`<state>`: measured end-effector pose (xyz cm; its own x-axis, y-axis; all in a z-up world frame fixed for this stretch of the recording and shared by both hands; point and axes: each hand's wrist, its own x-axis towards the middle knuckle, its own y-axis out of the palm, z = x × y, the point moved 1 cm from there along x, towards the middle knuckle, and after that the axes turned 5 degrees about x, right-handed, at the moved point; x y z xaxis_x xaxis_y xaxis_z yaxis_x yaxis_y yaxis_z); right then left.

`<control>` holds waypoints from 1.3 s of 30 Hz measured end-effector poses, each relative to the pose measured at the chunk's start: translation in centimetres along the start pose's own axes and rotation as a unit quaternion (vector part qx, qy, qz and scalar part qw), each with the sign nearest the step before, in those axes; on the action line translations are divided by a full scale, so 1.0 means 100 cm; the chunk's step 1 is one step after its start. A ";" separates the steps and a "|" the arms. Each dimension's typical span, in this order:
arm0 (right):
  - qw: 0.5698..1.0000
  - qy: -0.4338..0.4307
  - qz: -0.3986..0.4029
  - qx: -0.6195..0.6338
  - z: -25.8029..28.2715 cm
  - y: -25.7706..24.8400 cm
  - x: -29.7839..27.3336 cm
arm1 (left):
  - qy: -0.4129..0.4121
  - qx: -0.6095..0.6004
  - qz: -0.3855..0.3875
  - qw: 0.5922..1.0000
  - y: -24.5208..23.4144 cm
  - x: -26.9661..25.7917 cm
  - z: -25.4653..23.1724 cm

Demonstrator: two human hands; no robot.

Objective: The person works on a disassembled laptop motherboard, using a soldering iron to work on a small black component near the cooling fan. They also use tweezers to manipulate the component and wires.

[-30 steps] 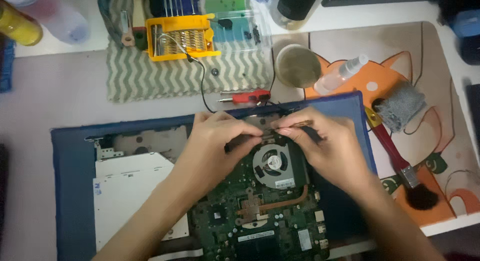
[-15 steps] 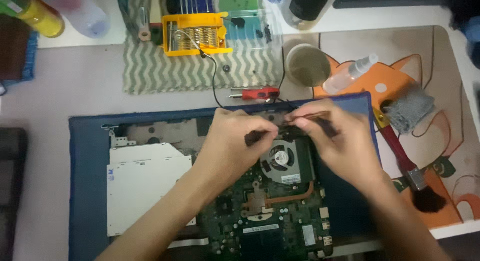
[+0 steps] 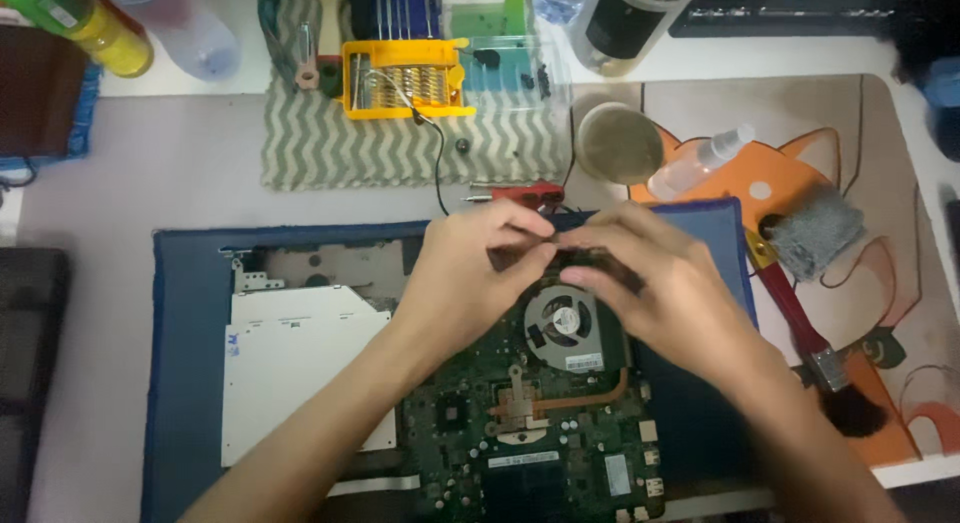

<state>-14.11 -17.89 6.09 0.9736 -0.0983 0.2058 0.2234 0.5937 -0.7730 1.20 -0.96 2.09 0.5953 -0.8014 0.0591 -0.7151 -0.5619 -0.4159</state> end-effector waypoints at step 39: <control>0.980 -0.017 0.150 -0.129 0.014 0.002 0.050 | -0.041 0.090 0.068 0.993 -0.010 -0.008 0.008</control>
<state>-9.22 -17.16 7.78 0.9961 0.0797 -0.0367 -0.0637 0.3701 -0.9268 1.75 0.39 1.68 0.5317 -0.8432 -0.0798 -0.7182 -0.3989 -0.5701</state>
